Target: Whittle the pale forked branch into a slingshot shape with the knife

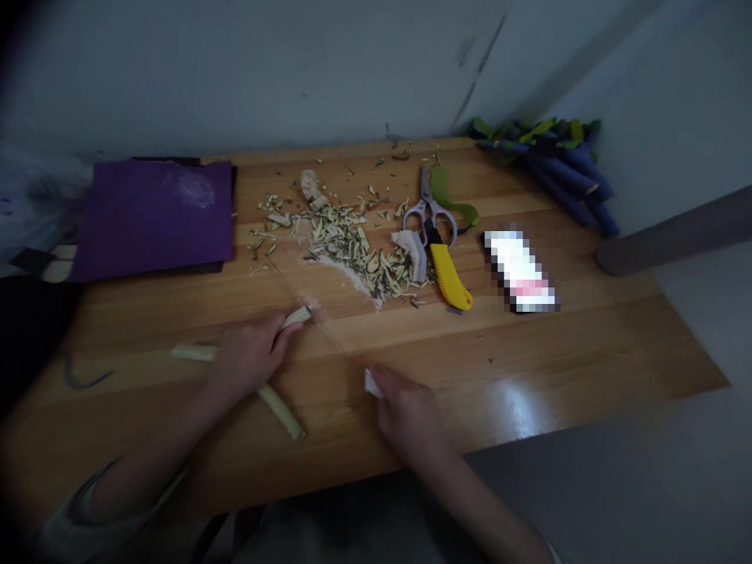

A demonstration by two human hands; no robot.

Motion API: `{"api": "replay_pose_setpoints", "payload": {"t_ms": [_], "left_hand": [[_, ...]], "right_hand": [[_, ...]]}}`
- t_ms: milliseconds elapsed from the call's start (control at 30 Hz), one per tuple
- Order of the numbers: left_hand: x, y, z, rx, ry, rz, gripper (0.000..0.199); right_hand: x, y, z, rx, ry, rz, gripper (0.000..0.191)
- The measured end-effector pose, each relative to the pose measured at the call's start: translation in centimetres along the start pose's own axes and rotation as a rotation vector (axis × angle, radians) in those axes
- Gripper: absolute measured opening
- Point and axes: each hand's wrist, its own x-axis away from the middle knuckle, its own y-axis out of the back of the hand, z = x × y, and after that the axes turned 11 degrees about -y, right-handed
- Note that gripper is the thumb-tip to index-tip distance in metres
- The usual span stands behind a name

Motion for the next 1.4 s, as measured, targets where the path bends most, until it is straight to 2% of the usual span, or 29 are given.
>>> {"api": "replay_pose_setpoints", "payload": {"t_ms": [133, 300, 400, 533, 667, 800, 933, 1067, 1167, 1267, 1400], "left_hand": [[0.1, -0.2, 0.1, -0.013, -0.023, 0.01, 0.051], [0.0, -0.1, 0.0, -0.013, -0.003, 0.006, 0.052], [0.0, 0.0, 0.0, -0.012, 0.012, 0.005, 0.052], [0.0, 0.1, 0.0, -0.006, 0.024, -0.001, 0.051], [0.0, 0.0, 0.0, 0.013, 0.046, 0.012, 0.05], [0.3, 0.0, 0.2, 0.104, 0.041, -0.032, 0.047], [1.7, 1.6, 0.7, 0.342, 0.015, -0.052, 0.04], [3.2, 4.4, 1.0, 0.767, -0.04, -0.032, 0.033], [3.2, 5.7, 1.2, 1.097, 0.019, 0.062, 0.035], [2.2, 5.7, 1.5, 1.352, 0.116, 0.192, 0.038], [0.9, 5.3, 2.0, 1.686, 0.091, 0.362, 0.038]], "right_hand": [[1.2, 0.8, -0.7, 0.003, -0.077, -0.007, 0.041], [-0.3, 0.2, 0.9, -0.001, -0.004, 0.069, 0.042], [1.2, 0.1, -0.2, -0.016, -0.092, 0.044, 0.035], [2.8, 0.5, -2.0, -0.009, -0.171, -0.025, 0.029], [2.1, 0.7, -1.8, 0.018, -0.215, -0.166, 0.03], [2.2, 0.9, -2.4, 0.009, -0.256, -0.23, 0.029], [2.2, 0.8, -2.9, -0.079, -0.225, -0.248, 0.028], [1.5, 0.7, -2.4, -0.136, -0.19, -0.253, 0.025], [1.7, 0.5, -2.2, -0.144, -0.088, -0.294, 0.027], [2.7, -0.1, -2.0, -0.125, 0.072, -0.357, 0.033], [3.2, -1.0, -0.7, -0.114, 0.153, -0.397, 0.04]]}}
